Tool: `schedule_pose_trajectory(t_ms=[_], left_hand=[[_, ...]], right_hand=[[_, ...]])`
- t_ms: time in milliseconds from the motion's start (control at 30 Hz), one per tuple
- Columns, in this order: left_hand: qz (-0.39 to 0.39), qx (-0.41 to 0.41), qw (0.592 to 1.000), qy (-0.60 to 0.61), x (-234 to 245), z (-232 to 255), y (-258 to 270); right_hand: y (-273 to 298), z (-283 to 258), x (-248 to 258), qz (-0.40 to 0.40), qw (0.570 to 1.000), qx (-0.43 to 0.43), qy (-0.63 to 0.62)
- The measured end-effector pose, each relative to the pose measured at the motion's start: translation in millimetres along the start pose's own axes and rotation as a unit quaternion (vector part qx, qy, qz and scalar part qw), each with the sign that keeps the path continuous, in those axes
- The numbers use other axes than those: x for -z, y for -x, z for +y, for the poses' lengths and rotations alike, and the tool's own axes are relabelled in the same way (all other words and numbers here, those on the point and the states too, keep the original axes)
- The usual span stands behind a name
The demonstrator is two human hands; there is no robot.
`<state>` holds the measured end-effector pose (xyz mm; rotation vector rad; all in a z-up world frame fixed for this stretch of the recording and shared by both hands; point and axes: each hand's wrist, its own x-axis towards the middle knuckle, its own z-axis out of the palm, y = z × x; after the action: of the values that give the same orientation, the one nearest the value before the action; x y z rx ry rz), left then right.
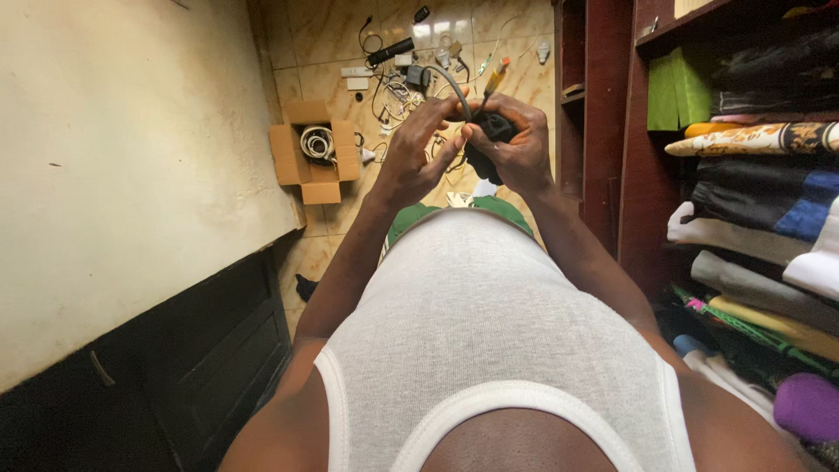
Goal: The person coils various electronic cables and a camera lens hood by hand before placing them into a cardboard box on the floor.
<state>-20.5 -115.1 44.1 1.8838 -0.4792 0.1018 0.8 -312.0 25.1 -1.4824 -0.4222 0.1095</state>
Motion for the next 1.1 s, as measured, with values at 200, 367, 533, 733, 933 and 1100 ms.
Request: schedule_pose_trajectory(t_ms=[200,367,533,733,933,1100], left_hand=[[0.015,0.043,0.999,0.003,13,-8,8],[-0.011,0.05,0.998,-0.028,26,-13,12],[-0.006,0.035,0.999,-0.008,25,-19,14],[-0.002,0.13,0.974,0.185,22,-30,24],[0.042,0.173,0.919,0.353,6,-58,34],[0.056,0.185,0.887,0.42,1,-62,27]], right_hand=[[-5,-11,-15,-0.008,0.999,-0.041,0.005],[-9,-11,-26,0.041,0.997,-0.046,-0.039],[-5,-3,-36,0.072,0.997,-0.026,-0.032],[-9,-2,-47,0.136,0.988,-0.053,0.047],[-11,1,-56,0.112,0.978,0.026,0.172],[-7,4,-54,0.134,0.977,-0.009,0.164]])
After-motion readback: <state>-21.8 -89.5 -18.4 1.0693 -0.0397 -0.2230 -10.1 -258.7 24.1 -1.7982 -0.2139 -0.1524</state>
